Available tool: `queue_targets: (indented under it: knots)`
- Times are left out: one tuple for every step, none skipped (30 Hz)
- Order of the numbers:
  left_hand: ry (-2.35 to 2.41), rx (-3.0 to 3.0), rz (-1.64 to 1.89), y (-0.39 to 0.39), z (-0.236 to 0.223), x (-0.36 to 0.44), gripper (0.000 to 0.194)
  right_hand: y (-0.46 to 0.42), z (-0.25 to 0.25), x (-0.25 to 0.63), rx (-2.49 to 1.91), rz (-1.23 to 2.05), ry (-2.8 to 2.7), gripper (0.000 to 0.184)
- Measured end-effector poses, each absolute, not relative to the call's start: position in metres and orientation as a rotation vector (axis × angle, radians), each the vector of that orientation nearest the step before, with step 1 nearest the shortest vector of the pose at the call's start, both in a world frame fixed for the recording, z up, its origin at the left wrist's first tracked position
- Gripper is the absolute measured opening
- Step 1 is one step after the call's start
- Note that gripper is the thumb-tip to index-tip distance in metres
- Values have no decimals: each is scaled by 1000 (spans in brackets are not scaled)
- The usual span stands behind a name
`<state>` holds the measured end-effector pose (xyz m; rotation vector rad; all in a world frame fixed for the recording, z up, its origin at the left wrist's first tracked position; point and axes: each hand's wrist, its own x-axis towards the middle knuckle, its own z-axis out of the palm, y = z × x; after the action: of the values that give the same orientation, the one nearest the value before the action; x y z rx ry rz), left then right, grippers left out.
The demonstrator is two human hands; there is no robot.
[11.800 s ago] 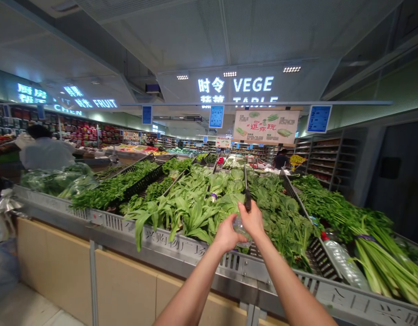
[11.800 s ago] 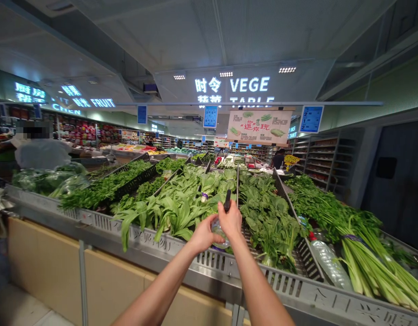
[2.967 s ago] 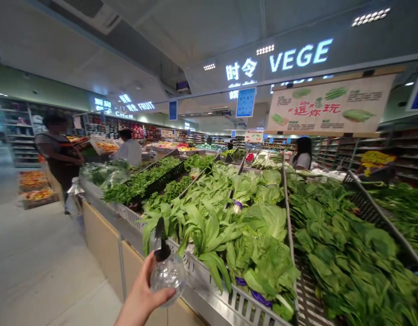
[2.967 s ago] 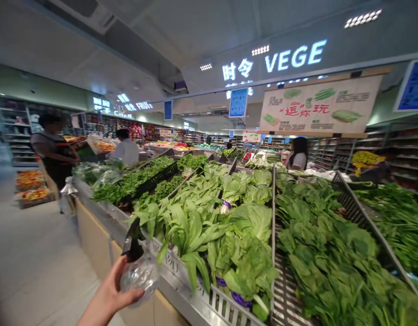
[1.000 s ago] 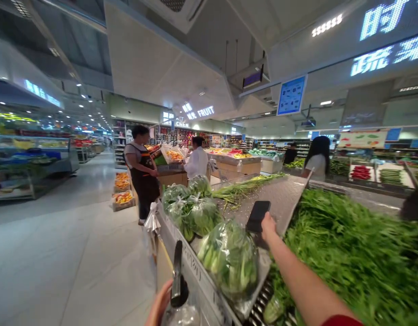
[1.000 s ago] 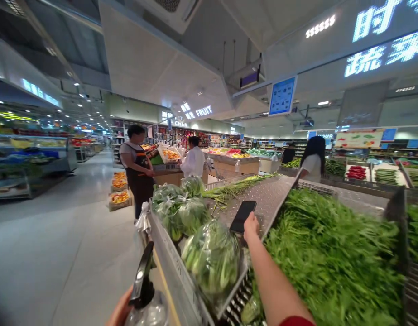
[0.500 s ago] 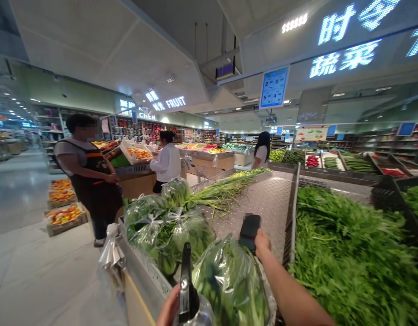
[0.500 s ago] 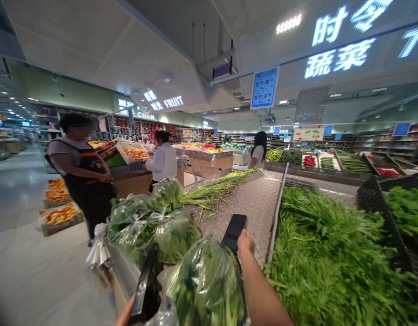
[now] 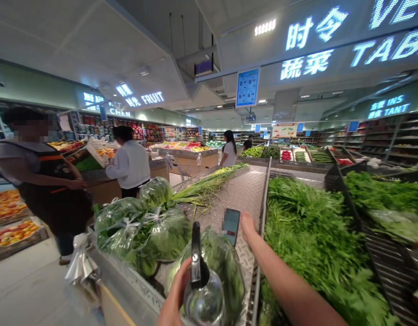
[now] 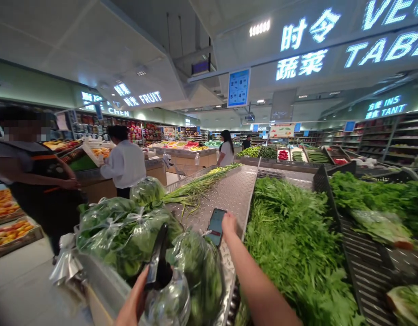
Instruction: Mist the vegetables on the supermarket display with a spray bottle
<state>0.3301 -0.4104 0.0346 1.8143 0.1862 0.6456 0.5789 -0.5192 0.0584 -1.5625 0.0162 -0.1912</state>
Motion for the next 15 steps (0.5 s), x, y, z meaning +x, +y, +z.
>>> queue_targets:
  knots:
    - [155, 1827, 646, -419, 40, 334, 89, -527, 74, 572, -1524, -158, -11, 24]
    - [101, 1838, 622, -429, 47, 339, 89, -537, 91, 563, -1481, -131, -59, 25]
    - [44, 1830, 609, -440, 53, 344, 90, -548, 109, 553, -1442, -110, -113, 26]
    - [-12, 1809, 598, -453, 61, 349, 90, -562, 126, 540, -1408, -102, -170, 26]
    - [-55, 1787, 589, -467, 68, 354, 91, -578, 142, 526, -1364, -86, -256, 26]
    - [-79, 1767, 578, -482, 75, 359, 89, -595, 156, 510, -1286, -49, -394, 29]
    - [-108, 1745, 560, -498, 82, 363, 87, -613, 165, 492, -1248, -25, -512, 33]
    - [-141, 1723, 551, -514, 89, 366, 84, -632, 171, 475, -1242, -16, -587, 35]
    - [-173, 1703, 553, -532, 95, 369, 83, -651, 174, 457, -1247, -15, -641, 39]
    - [-209, 1688, 560, -551, 99, 372, 82, -670, 173, 440, -1253, -13, -665, 43]
    - [-245, 1675, 569, -571, 103, 373, 82, -690, 169, 425, -1271, -8, -682, 49]
    - [-282, 1664, 576, -593, 106, 373, 81, -710, 165, 412, -1304, -20, -688, 58]
    - [-324, 1668, 574, -617, 108, 372, 81, -731, 160, 399, -1350, -57, -678, 66]
    - [-363, 1687, 563, -643, 110, 369, 80, -753, 155, 388, -1406, -123, -670, 70]
    - [-403, 1708, 544, -670, 110, 364, 79, -776, 150, 378, -1465, -203, -655, 71]
